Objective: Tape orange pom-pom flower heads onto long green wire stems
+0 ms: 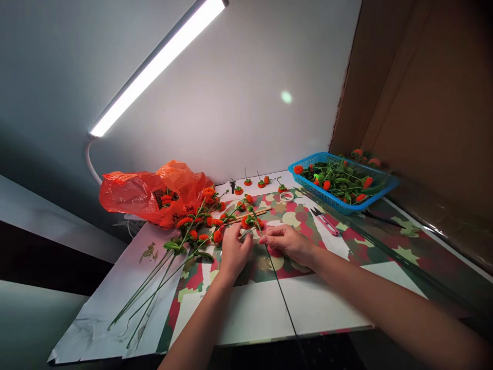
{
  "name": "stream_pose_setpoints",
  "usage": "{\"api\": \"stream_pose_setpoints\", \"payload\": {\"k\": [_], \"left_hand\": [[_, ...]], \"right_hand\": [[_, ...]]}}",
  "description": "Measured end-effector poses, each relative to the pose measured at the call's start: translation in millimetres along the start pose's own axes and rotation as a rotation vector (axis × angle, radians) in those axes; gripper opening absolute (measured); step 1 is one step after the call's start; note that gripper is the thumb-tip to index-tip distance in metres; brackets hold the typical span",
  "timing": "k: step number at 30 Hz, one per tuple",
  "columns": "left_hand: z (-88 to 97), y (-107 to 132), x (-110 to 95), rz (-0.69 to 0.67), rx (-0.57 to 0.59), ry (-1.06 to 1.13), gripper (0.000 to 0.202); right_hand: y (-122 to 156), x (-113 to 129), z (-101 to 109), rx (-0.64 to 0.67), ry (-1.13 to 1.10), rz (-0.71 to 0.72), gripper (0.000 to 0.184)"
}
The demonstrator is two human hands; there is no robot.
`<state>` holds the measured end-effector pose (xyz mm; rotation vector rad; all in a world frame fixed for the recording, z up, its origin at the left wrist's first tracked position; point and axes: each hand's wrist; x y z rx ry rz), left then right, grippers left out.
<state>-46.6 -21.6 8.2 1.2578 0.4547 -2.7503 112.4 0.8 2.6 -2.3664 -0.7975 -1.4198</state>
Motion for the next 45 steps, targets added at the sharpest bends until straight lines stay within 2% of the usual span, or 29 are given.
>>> {"api": "stream_pose_setpoints", "payload": {"k": [2, 3, 5, 7, 10, 12, 13, 14, 16, 19, 23, 28, 33, 37, 41, 45], "left_hand": [[1.2, -7, 6, -0.156, -0.046, -0.343, 0.008], [1.0, -11, 8, -0.191, -0.036, -0.454, 0.007], [-0.2, -17, 9, -0.196, -0.005, -0.550, 0.006], [-1.6, -19, 9, -0.159, -0.004, -0.489, 0.011], [-3.6, -8, 5, 0.024, 0.081, -0.105, 0.012], [-6.2, 7, 1, 0.272, 0.202, 0.294, 0.018], [-8.1, 16, -2, 0.406, 0.226, 0.494, 0.023], [-10.4, 24, -5, 0.517, 0.224, 0.661, 0.026], [-15.6, 38, -12, 0.650, 0.176, 0.887, 0.027], [-23.0, 51, -20, 0.719, 0.055, 1.038, 0.022], [-28.3, 55, -23, 0.709, -0.075, 1.080, 0.026], [-30.4, 51, -17, 0.587, -0.080, 0.916, 0.035], [-30.3, 55, -19, 0.496, -0.093, 0.777, 0.037], [-29.7, 56, -19, 0.503, -0.134, 0.777, 0.036], [-29.8, 53, -14, 0.528, -0.231, 0.828, 0.037], [-31.7, 54, -17, 0.506, -0.180, 0.821, 0.036]], "right_hand": [[2, 3, -3, -0.048, 0.047, 0.044, 0.034], [3, 4, -5, -0.073, 0.063, 0.053, 0.035], [5, 6, -9, -0.117, 0.085, 0.067, 0.034], [6, 7, -11, -0.156, 0.099, 0.093, 0.033], [6, 5, -13, -0.183, 0.119, 0.155, 0.031], [5, 2, -13, -0.189, 0.138, 0.182, 0.031], [5, 1, -12, -0.192, 0.152, 0.193, 0.031], [5, -1, -12, -0.192, 0.168, 0.200, 0.031], [4, -3, -11, -0.198, 0.203, 0.212, 0.030], [3, -4, -10, -0.239, 0.243, 0.246, 0.029], [3, -5, -11, -0.287, 0.262, 0.284, 0.030], [4, -4, -13, -0.286, 0.306, 0.307, 0.027], [4, -6, -14, -0.291, 0.232, 0.271, 0.026], [5, -4, -15, -0.295, 0.150, 0.195, 0.027], [7, 2, -18, -0.294, 0.123, 0.170, 0.030], [9, 5, -21, -0.303, 0.123, 0.163, 0.032]]}}
Point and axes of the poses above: each hand's wrist, its own y-axis away from the middle knuckle, its own z-axis out of the back of the hand, x = y × z, and after that the axes turned 13 degrees about -y, right-handed
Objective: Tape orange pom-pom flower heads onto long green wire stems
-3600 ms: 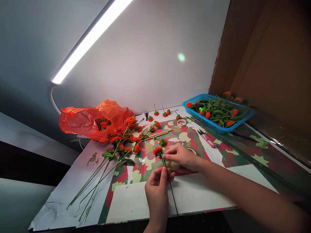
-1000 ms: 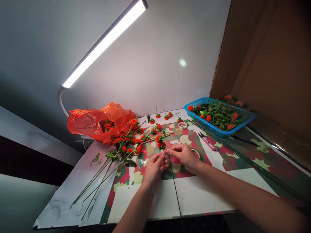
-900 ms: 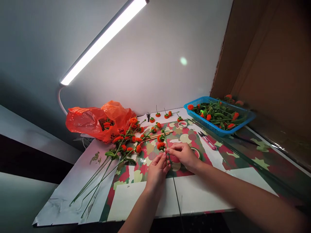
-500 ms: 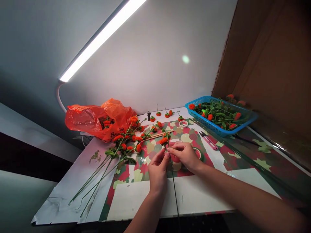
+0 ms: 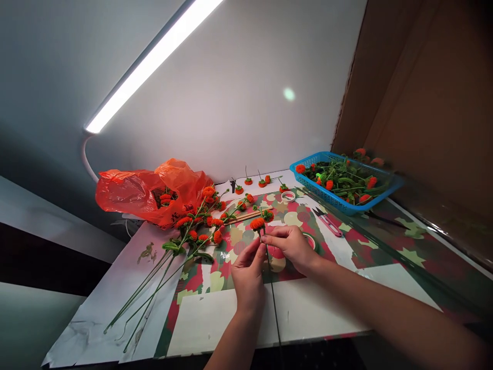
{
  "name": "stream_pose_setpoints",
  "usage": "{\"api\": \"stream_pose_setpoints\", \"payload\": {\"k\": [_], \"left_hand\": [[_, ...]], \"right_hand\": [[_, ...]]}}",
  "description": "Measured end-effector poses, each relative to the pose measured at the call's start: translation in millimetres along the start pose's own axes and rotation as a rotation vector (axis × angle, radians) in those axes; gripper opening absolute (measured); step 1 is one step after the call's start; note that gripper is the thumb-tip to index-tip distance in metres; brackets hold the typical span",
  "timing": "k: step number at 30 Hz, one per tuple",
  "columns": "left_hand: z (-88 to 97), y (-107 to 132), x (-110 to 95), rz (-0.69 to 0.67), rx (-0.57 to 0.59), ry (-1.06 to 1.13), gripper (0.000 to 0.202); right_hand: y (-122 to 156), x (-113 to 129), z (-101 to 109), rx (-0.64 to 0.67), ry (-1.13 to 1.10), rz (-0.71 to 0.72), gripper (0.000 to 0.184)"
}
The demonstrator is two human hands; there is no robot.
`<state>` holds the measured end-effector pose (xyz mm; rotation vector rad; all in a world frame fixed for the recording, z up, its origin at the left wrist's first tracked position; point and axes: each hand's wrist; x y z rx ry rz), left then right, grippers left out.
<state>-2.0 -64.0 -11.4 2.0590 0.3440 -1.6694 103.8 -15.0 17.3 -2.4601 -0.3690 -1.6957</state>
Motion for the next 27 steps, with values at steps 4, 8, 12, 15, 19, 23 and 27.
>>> {"api": "stream_pose_setpoints", "payload": {"k": [4, 8, 12, 15, 19, 23, 27], "left_hand": [[-2.6, 8, -1, -0.035, 0.003, -0.108, 0.039], [-2.8, 14, -3, -0.174, 0.045, -0.245, 0.041], [-4.0, 16, -5, -0.301, 0.062, -0.273, 0.034], [-4.5, 15, -3, -0.352, 0.059, -0.304, 0.032], [-2.8, 14, 2, -0.426, 0.043, -0.378, 0.030], [-0.6, 13, 3, -0.493, -0.001, -0.454, 0.027], [-1.6, 15, -2, -0.363, -0.084, -0.348, 0.027]], "right_hand": [[0, 0, 0, 0.013, -0.003, -0.007, 0.033], [0, -1, 1, 0.019, 0.020, 0.021, 0.028], [-1, -1, 1, 0.014, 0.126, 0.111, 0.023], [-2, -2, 0, 0.013, 0.177, 0.145, 0.021], [-1, -5, 0, 0.011, 0.190, 0.162, 0.021], [0, -6, -1, 0.022, 0.184, 0.163, 0.019], [1, -3, -2, 0.051, 0.153, 0.150, 0.018]]}}
Point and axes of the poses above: each hand's wrist, its own y-axis away from the middle knuckle, its own z-axis out of the back of the hand, x = y × z, and after that the axes turned 13 degrees about -y, right-handed
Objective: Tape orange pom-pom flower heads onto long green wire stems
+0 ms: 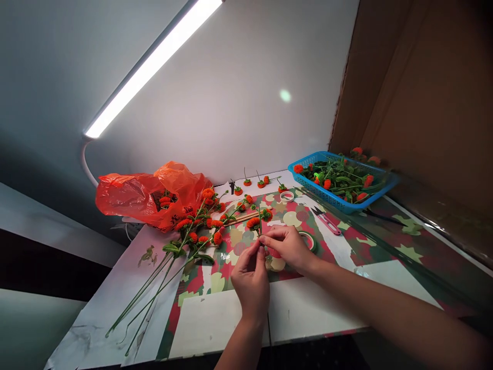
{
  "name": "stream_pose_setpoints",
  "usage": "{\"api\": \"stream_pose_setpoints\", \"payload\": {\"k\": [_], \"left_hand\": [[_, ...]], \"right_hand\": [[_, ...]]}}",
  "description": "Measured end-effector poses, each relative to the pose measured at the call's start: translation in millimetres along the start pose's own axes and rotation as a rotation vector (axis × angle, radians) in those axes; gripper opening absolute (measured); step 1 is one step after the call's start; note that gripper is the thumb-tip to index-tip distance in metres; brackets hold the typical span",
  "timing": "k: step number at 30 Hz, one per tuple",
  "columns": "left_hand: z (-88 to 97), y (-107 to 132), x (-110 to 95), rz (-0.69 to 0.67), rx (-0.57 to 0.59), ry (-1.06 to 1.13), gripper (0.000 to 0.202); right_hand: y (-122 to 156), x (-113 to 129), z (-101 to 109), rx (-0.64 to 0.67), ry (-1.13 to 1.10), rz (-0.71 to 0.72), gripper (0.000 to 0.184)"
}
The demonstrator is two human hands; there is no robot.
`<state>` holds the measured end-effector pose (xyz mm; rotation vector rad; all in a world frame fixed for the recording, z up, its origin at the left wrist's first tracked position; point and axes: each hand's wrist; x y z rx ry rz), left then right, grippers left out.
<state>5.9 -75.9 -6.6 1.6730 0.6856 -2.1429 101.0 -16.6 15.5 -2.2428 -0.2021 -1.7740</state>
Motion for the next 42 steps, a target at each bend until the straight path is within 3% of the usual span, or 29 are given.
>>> {"api": "stream_pose_setpoints", "payload": {"k": [5, 9, 15, 19, 24, 28, 32, 38, 42], "left_hand": [[0.4, -3, -2, 0.189, 0.026, 0.092, 0.030], [0.4, -4, 0, 0.243, 0.093, 0.146, 0.032], [2.2, -5, 1, 0.085, 0.144, 0.041, 0.028], [5.9, -8, -1, 0.092, 0.124, -0.019, 0.026], [8.1, -7, -5, 0.114, 0.106, 0.044, 0.024], [6.7, -6, -4, 0.142, 0.146, 0.126, 0.024], [5.7, -5, -1, 0.152, 0.217, 0.117, 0.025], [8.0, 0, -3, -0.016, 0.123, -0.158, 0.020], [6.4, 1, -7, -0.050, 0.138, -0.127, 0.021]], "right_hand": [[-1, 0, -1, -0.037, -0.025, -0.021, 0.017], [-2, -5, -1, -0.075, -0.018, -0.021, 0.016], [-2, -8, 1, -0.025, 0.091, 0.051, 0.015], [-4, -7, 5, 0.080, 0.076, 0.043, 0.017], [-7, -6, 9, 0.178, -0.091, -0.032, 0.022], [-8, -7, 11, 0.221, -0.218, -0.201, 0.028], [-8, -6, 10, 0.158, -0.259, -0.215, 0.028], [-8, 3, 6, 0.089, -0.244, -0.182, 0.029], [-6, 8, 6, 0.089, -0.303, -0.224, 0.028]]}}
Point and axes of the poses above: each hand's wrist, its own y-axis away from the middle knuckle, its own z-axis out of the back of the hand, x = y × z, and after that the axes turned 13 degrees about -y, right-handed
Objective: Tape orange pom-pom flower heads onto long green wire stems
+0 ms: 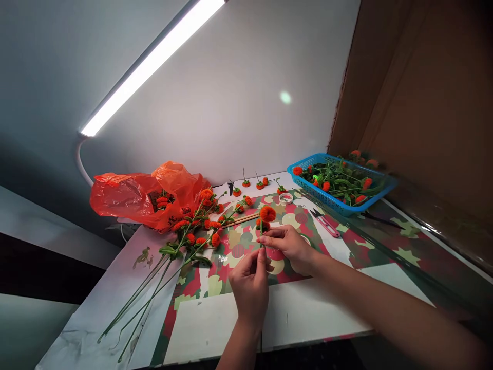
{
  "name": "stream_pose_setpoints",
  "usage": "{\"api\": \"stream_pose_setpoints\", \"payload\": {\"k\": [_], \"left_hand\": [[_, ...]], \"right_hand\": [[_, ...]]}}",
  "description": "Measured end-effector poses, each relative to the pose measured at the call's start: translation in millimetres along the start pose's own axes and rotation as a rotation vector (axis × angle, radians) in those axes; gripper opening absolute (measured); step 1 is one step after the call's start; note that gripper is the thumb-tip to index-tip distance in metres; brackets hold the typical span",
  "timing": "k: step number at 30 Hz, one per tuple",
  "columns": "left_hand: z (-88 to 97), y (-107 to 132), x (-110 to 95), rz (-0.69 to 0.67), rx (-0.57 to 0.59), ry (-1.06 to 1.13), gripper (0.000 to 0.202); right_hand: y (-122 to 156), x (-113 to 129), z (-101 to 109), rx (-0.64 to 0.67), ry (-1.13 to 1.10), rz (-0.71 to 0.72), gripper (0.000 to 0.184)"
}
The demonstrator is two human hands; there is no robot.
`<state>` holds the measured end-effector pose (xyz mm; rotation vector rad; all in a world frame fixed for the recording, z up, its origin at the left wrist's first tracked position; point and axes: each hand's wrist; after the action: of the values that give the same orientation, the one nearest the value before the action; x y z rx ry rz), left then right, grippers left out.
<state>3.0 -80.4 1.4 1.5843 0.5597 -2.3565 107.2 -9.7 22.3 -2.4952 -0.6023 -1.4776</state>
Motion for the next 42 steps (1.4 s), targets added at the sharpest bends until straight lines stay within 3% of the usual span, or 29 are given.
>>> {"api": "stream_pose_setpoints", "payload": {"k": [7, 11, 23, 28, 33, 36, 42], "left_hand": [[-3.4, -7, 0, 0.218, 0.115, 0.406, 0.027], [-5.4, -9, 1, 0.339, 0.196, 0.558, 0.033], [6.5, -11, 1, 0.381, 0.185, 0.492, 0.029], [20.0, -22, -4, 0.360, 0.254, 0.338, 0.029], [20.1, -21, -3, 0.269, 0.050, 0.223, 0.029], [14.8, -15, -3, 0.194, 0.019, 0.170, 0.026], [16.3, -8, -9, -0.107, 0.000, -0.145, 0.017]], "right_hand": [[1, -4, 5, 0.106, -0.138, -0.129, 0.033], [-1, -8, 7, 0.103, -0.134, -0.185, 0.039], [-4, -3, 9, 0.076, 0.051, -0.051, 0.031], [-3, -1, 8, 0.127, 0.101, -0.029, 0.033], [1, 1, 1, 0.103, 0.128, 0.023, 0.033], [2, 2, -1, 0.097, 0.124, 0.035, 0.031], [1, -1, 0, 0.056, 0.098, -0.056, 0.032]]}}
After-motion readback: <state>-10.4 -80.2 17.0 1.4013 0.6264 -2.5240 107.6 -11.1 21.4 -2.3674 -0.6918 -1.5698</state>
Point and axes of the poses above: each hand's wrist, its own y-axis away from the middle knuckle, its own z-axis out of the back of the hand, x = y × z, and after that the axes turned 13 degrees about -y, right-handed
